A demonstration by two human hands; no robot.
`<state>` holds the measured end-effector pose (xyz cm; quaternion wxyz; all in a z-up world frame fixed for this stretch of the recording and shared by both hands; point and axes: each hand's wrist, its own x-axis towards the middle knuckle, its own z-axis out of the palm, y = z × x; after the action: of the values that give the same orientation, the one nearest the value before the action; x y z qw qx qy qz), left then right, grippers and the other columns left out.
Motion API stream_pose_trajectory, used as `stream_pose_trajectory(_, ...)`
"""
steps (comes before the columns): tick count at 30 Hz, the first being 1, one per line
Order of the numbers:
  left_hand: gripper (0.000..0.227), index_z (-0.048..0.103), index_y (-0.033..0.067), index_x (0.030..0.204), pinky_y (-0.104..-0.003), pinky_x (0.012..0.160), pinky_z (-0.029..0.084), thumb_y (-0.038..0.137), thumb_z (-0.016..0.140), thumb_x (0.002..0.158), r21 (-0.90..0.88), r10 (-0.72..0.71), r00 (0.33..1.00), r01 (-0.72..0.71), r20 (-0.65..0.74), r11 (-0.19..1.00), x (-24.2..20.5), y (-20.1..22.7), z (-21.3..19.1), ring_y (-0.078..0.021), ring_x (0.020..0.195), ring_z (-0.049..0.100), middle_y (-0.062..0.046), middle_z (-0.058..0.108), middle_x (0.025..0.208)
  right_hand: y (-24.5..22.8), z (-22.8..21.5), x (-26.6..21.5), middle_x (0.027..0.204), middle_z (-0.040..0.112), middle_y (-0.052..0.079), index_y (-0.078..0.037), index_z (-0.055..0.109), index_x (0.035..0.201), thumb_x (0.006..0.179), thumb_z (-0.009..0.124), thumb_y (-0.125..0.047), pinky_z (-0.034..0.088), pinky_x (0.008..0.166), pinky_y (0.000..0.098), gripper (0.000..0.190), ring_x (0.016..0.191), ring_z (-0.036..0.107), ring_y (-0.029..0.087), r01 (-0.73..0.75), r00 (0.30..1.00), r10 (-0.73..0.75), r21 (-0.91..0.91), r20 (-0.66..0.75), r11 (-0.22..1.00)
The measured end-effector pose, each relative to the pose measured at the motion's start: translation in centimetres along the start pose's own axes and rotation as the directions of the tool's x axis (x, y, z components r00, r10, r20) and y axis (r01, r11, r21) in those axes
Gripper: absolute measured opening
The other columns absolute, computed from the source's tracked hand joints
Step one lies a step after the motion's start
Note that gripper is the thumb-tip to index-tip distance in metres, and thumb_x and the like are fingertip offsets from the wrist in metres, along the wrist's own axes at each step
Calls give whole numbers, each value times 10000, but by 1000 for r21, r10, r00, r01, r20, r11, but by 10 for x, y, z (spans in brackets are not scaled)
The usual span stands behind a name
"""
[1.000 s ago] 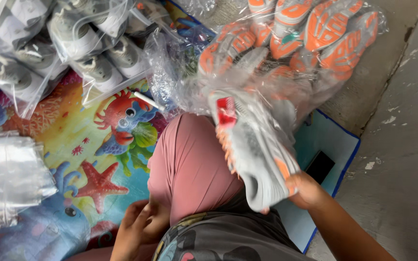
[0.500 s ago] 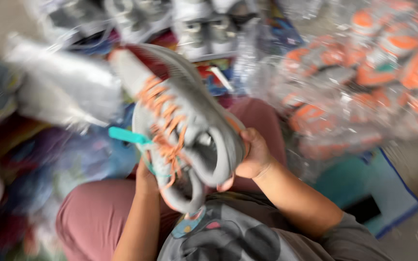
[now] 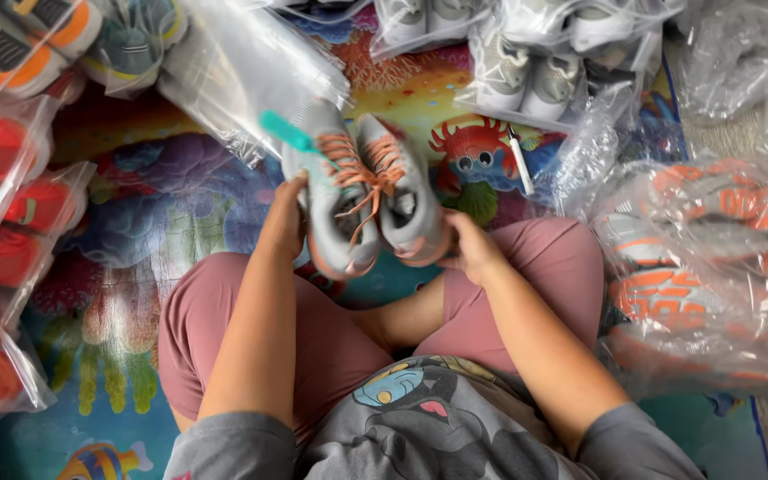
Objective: The person packs shoes by hand. They take pairs of shoes, place them into clear plastic bags, write numbers on some of the bags with a marker, and seal the bags.
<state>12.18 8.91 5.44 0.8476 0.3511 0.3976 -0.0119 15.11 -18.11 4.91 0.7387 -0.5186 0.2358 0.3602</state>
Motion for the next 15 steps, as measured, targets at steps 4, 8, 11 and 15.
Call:
stream_pose_trajectory(4, 1213, 243, 133, 1636, -615, 1156, 336, 868, 701, 787, 725, 175, 984, -102, -26, 681, 28, -20, -39, -471, 1443, 383, -299, 358, 1582, 7, 11, 58, 1413, 586, 119, -350, 478, 1498, 897, 619, -630, 501, 772, 616, 678, 1205, 623, 387, 82, 983, -171, -664, -69, 743)
stream_pose_trajectory(8, 1076, 434, 276, 1563, -511, 1092, 464, 785, 838, 706, 757, 130, 988, -24, -80, 653, 27, -35, -41, -349, 1352, 548, -149, 590, 1457, 25, 30, 66, 1472, 569, 214, -204, 542, 1472, 862, 650, -637, 548, 971, 565, 756, 1334, 562, 414, -30, 998, -29, -805, -58, 593)
stream_pose_trajectory(11, 1063, 409, 258, 1572, -516, 1080, 472, 739, 836, 725, 790, 160, 985, -46, -66, 611, 27, -30, -46, -355, 1344, 556, -155, 594, 1449, 33, 35, 74, 1621, 396, 171, -245, 350, 1597, 843, 652, -685, 414, 1161, 524, 924, 1483, 389, 355, 19, 999, -40, -796, -6, 604)
stream_pose_trajectory(15, 1047, 371, 231, 1585, -525, 1061, 484, 671, 832, 754, 838, 171, 985, -68, -31, 542, 25, -37, -49, -365, 1331, 567, -163, 601, 1437, 25, 27, 38, 1671, 130, 288, -153, 71, 1665, 828, 612, -786, 183, 1276, 524, 1180, 1571, 137, 412, 33, 994, -109, -914, -12, 404)
